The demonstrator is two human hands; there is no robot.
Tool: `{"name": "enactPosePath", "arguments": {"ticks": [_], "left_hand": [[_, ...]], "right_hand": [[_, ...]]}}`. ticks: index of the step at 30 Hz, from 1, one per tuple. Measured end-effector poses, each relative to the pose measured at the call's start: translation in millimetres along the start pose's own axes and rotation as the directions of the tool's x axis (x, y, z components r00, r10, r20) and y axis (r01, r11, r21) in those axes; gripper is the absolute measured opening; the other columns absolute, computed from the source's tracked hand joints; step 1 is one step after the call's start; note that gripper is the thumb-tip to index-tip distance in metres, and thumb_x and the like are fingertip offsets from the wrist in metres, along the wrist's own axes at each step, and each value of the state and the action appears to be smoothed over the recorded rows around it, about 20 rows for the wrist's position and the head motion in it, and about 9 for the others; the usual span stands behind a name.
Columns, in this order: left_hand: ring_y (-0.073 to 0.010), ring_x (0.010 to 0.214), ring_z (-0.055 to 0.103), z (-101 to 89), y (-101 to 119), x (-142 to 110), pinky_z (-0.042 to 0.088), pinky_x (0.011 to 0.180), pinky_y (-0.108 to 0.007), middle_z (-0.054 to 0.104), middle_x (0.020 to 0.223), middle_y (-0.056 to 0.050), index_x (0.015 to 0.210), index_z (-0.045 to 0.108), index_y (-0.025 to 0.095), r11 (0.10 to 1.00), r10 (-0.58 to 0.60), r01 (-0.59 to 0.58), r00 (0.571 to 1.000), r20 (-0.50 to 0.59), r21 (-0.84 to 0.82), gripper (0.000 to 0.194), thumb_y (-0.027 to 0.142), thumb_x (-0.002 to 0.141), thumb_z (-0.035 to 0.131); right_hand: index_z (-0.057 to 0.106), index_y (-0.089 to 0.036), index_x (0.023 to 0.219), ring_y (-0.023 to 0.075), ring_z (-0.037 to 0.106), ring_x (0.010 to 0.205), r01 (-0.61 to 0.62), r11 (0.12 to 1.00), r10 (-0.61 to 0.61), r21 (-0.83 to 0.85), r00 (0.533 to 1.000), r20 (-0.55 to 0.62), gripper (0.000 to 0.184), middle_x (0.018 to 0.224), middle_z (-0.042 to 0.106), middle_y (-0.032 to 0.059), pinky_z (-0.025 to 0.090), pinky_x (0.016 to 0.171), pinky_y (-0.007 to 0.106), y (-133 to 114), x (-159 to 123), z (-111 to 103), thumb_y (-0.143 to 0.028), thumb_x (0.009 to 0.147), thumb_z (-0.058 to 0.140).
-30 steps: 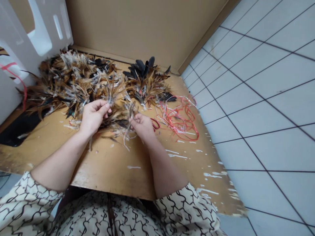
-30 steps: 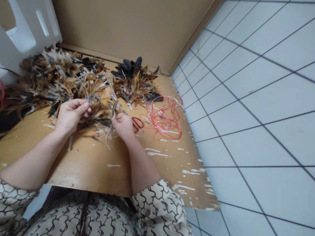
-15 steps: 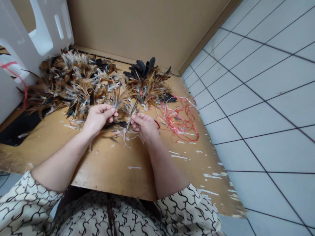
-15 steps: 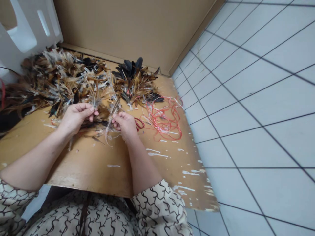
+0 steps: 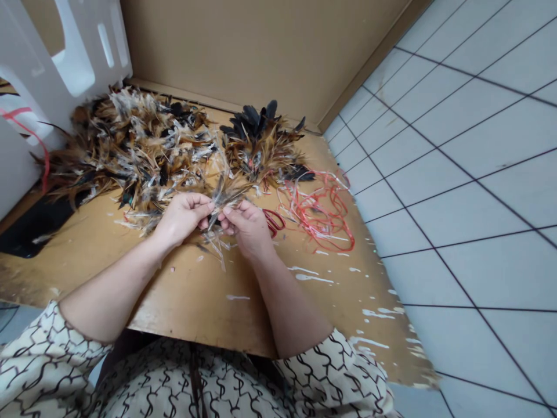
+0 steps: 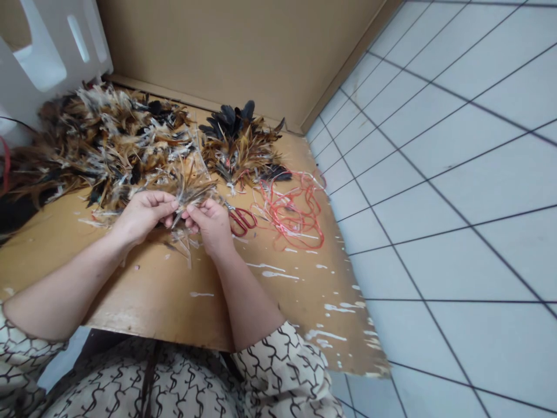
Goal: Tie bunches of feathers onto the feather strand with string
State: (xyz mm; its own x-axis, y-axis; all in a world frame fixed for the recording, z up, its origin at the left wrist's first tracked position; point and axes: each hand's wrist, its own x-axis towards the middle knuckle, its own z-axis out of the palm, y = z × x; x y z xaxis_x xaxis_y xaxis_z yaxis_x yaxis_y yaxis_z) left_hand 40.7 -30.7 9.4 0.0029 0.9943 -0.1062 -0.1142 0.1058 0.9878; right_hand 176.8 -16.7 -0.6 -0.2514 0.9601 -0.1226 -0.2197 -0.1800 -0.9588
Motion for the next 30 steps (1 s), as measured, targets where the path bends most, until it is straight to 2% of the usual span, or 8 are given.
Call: {"name": "enactPosePath", "arguments": {"ticks": [7, 15, 18, 24, 27, 30], "left_hand": [[-0.0060, 0.036, 0.040, -0.1, -1.3, 0.3, 0.031, 0.039, -0.019, 0.054, 0.043, 0.001, 0.054, 0.061, 0.015, 1.000, -0.013, 0.012, 0.997, 0.076, 0.023, 0.021, 0.032, 0.060, 0.072], [-0.0056, 0.035, 0.036, 0.9, 0.5, -0.7, 0.027, 0.038, -0.019, 0.047, 0.038, 0.004, 0.053, 0.057, 0.016, 0.995, -0.001, -0.007, 0.997, 0.083, 0.097, 0.022, 0.031, 0.064, 0.067], [-0.0056, 0.034, 0.035, 0.7, 1.6, -0.6, 0.025, 0.038, -0.019, 0.045, 0.037, 0.004, 0.051, 0.055, 0.016, 0.995, 0.005, -0.010, 0.999, 0.052, 0.095, 0.024, 0.031, 0.066, 0.065], [-0.0053, 0.036, 0.034, -1.6, 1.9, 0.7, 0.025, 0.040, -0.019, 0.044, 0.038, 0.005, 0.049, 0.051, 0.016, 0.993, 0.076, -0.069, 0.995, -0.065, 0.099, 0.024, 0.027, 0.068, 0.062], [-0.0058, 0.037, 0.037, -0.3, 1.8, -0.3, 0.027, 0.040, -0.019, 0.047, 0.040, 0.005, 0.051, 0.054, 0.016, 0.996, 0.046, -0.043, 0.998, -0.035, 0.075, 0.021, 0.024, 0.068, 0.062], [-0.0079, 0.035, 0.043, 2.9, 2.0, -2.3, 0.030, 0.039, -0.020, 0.051, 0.041, 0.003, 0.052, 0.054, 0.016, 0.999, -0.014, 0.012, 0.999, 0.034, 0.032, 0.020, 0.025, 0.069, 0.061]], "right_hand": [[0.050, -0.018, 0.062, 0.0047, 0.044, 0.044, 0.028, 0.998, -0.030, -0.057, 0.999, -0.044, 0.030, 0.056, 0.058, -0.0041, 0.032, 0.042, 0.018, -0.5, -1.7, 3.0, -0.039, 0.056, 0.071], [0.050, -0.018, 0.061, 0.0050, 0.044, 0.044, 0.013, 0.997, -0.019, -0.080, 0.997, -0.076, 0.033, 0.054, 0.058, -0.0035, 0.032, 0.042, 0.019, 3.6, -0.3, 4.2, -0.042, 0.053, 0.071], [0.050, -0.019, 0.063, 0.0046, 0.043, 0.043, 0.007, 0.997, -0.012, -0.073, 0.997, -0.073, 0.036, 0.054, 0.057, -0.0049, 0.031, 0.041, 0.019, 2.9, -1.2, 5.0, -0.044, 0.052, 0.073], [0.053, -0.018, 0.062, 0.0032, 0.036, 0.039, -0.050, 0.986, 0.055, -0.158, 0.998, 0.033, 0.033, 0.046, 0.049, -0.0086, 0.026, 0.040, 0.019, 1.1, -7.3, 10.3, -0.042, 0.052, 0.073], [0.054, -0.017, 0.058, 0.0031, 0.036, 0.040, -0.061, 0.976, 0.080, -0.207, 0.993, 0.084, 0.028, 0.045, 0.049, -0.0079, 0.025, 0.040, 0.019, 4.1, -8.7, 13.1, -0.039, 0.054, 0.071], [0.053, -0.017, 0.054, 0.0026, 0.036, 0.039, -0.101, 0.979, 0.123, -0.179, 0.986, 0.115, 0.027, 0.046, 0.051, -0.0068, 0.025, 0.039, 0.019, 8.3, -8.5, 14.3, -0.039, 0.055, 0.069]]}}
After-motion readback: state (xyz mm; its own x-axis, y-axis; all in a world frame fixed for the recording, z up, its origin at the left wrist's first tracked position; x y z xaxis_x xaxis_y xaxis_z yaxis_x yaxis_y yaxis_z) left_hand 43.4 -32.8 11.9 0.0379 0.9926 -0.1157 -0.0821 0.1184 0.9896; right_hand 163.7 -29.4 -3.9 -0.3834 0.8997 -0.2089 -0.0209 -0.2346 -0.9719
